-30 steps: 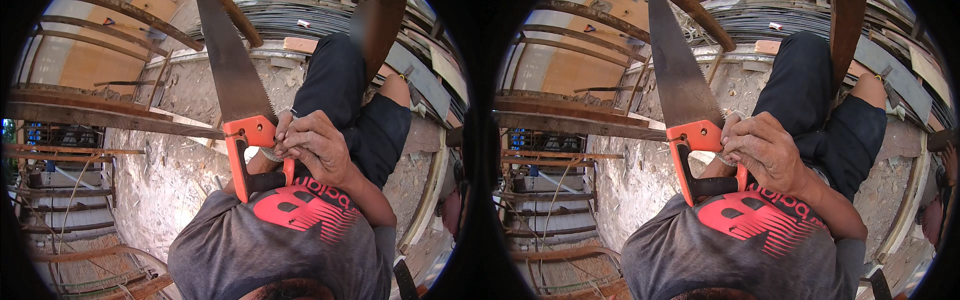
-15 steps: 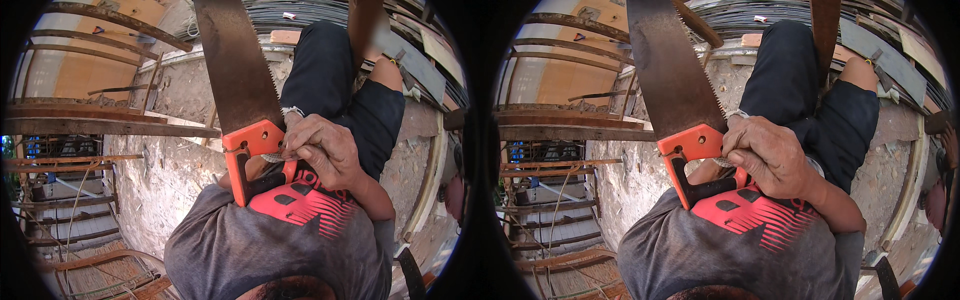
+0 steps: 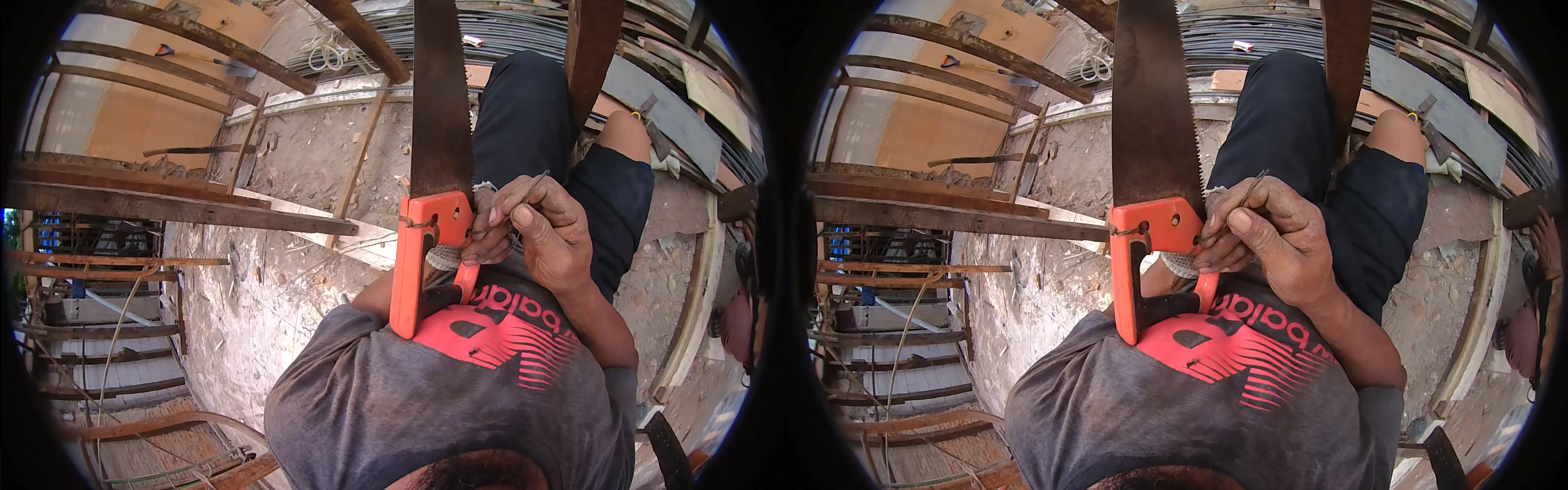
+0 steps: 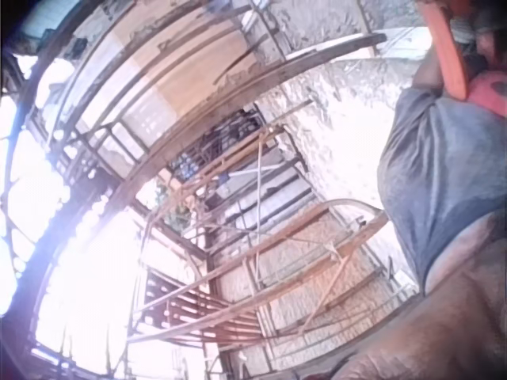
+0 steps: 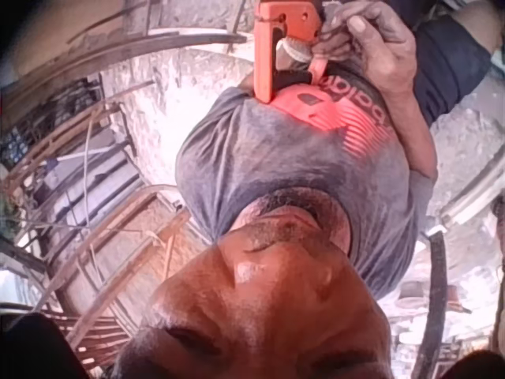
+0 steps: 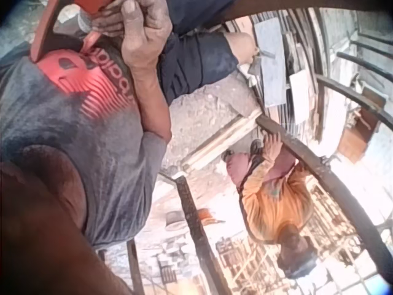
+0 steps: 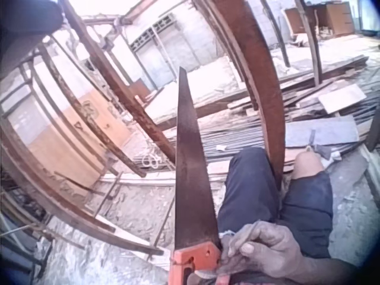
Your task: The person uses a thin wire and pliers to secure a saw handle to a wooden beam, looping the wire through the handle and twisting it tight.
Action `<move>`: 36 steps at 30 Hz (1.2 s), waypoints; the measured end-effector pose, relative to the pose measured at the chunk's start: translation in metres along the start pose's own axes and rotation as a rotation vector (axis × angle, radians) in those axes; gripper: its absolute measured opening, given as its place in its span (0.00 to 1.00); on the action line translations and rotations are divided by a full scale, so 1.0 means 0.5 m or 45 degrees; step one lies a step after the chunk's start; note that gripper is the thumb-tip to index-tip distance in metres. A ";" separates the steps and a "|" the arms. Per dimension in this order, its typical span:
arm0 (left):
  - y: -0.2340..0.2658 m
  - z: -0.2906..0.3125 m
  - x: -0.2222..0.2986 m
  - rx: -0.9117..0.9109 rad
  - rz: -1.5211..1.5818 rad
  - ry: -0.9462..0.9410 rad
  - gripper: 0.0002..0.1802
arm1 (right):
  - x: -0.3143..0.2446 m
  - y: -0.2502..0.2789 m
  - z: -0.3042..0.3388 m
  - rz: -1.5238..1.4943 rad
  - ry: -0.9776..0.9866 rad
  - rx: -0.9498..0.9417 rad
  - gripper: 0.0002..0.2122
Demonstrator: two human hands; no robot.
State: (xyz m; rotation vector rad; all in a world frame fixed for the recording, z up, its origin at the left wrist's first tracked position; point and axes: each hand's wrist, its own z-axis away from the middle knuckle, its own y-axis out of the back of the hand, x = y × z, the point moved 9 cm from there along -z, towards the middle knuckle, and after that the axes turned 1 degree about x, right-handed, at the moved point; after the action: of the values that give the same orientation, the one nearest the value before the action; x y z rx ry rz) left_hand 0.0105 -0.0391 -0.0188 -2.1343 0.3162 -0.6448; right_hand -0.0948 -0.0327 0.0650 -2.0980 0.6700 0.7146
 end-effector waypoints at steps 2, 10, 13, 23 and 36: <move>0.026 0.006 0.001 0.234 -0.215 0.034 0.40 | -0.010 -0.006 0.000 0.039 -0.042 0.026 0.07; 0.100 0.008 0.102 1.040 -1.348 0.374 0.45 | 0.030 0.094 -0.001 0.750 -0.409 0.266 0.09; 0.104 0.015 0.126 1.107 -1.652 0.495 0.38 | 0.059 0.110 0.026 0.561 -0.565 0.117 0.15; 0.091 -0.021 0.156 1.102 -2.465 0.899 0.39 | 0.097 0.193 0.060 0.704 -0.768 0.428 0.42; 0.123 -0.036 0.152 1.028 -2.721 1.079 0.42 | 0.018 -0.090 -0.001 1.289 0.237 -0.591 0.16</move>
State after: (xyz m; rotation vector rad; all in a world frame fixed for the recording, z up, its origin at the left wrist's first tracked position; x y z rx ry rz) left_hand 0.0643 -0.1212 -0.0338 -0.5185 -1.7145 -2.1771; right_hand -0.0583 -0.0109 0.0824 -2.1619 1.8731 1.3104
